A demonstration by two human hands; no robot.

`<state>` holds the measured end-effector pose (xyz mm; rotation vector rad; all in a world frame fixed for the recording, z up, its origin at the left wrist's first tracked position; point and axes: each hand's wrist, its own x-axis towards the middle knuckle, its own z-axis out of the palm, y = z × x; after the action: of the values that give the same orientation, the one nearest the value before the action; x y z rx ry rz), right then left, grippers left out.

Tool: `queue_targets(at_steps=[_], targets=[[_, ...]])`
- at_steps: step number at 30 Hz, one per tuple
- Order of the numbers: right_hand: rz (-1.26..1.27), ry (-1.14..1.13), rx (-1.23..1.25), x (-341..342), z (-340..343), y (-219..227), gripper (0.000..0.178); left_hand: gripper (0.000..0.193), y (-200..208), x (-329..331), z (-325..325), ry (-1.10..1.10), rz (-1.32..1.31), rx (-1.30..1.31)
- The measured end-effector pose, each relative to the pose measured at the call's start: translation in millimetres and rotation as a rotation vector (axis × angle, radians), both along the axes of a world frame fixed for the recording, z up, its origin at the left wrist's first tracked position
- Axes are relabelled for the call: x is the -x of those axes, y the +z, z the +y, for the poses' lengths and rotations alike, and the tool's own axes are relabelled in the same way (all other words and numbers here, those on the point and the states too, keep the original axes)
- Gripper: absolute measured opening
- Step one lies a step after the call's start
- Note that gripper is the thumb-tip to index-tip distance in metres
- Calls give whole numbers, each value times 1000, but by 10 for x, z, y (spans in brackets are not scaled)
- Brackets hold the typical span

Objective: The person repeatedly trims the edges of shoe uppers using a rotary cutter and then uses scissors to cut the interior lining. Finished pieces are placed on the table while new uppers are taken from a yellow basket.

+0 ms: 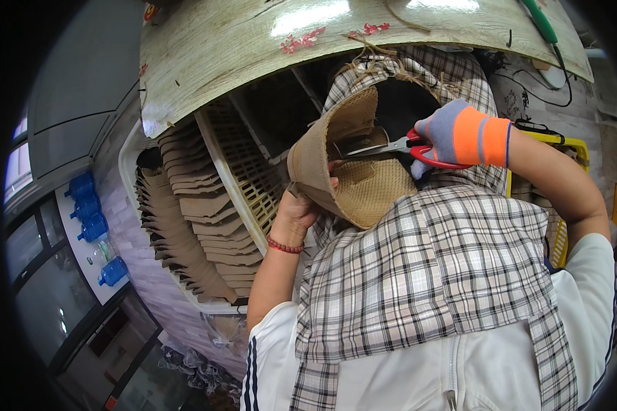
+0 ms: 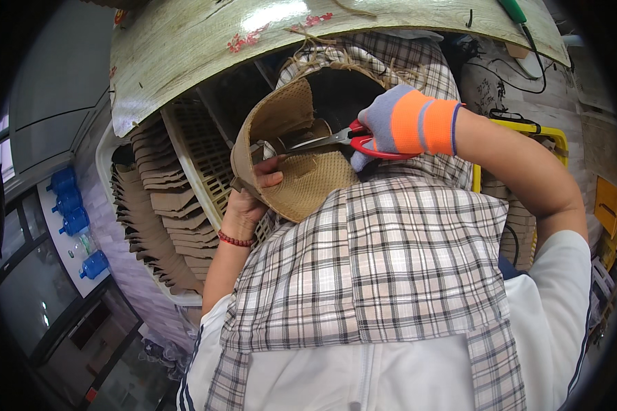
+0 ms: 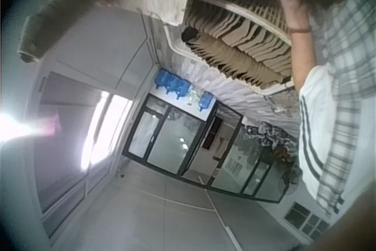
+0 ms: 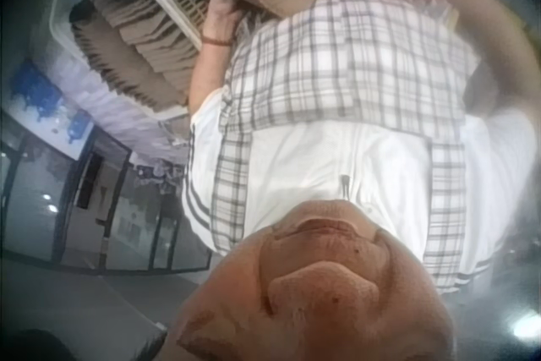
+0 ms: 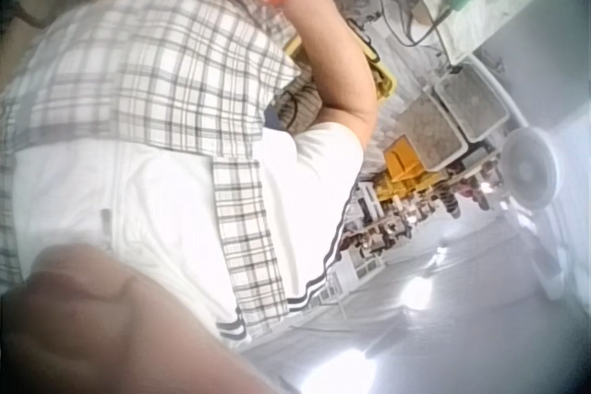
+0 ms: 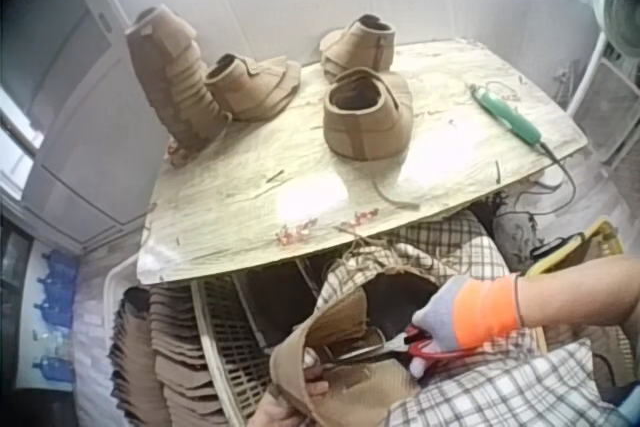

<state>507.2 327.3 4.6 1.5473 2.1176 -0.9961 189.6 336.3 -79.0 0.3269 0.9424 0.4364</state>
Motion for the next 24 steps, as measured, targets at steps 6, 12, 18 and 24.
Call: queue_targets(at_steps=[6,12,18,24], targets=[[-7,41,-27,120,31,41,66,51,-76,16,-16,34,-41,37],[-33,79,29,261,137,159,85,49,-110,37,-37,78,28,27],[-11,97,-9,262,147,127,70,43,-157,53,-38,96,39,23],[-52,103,39,309,175,94,55,45,-130,57,-33,67,55,20]])
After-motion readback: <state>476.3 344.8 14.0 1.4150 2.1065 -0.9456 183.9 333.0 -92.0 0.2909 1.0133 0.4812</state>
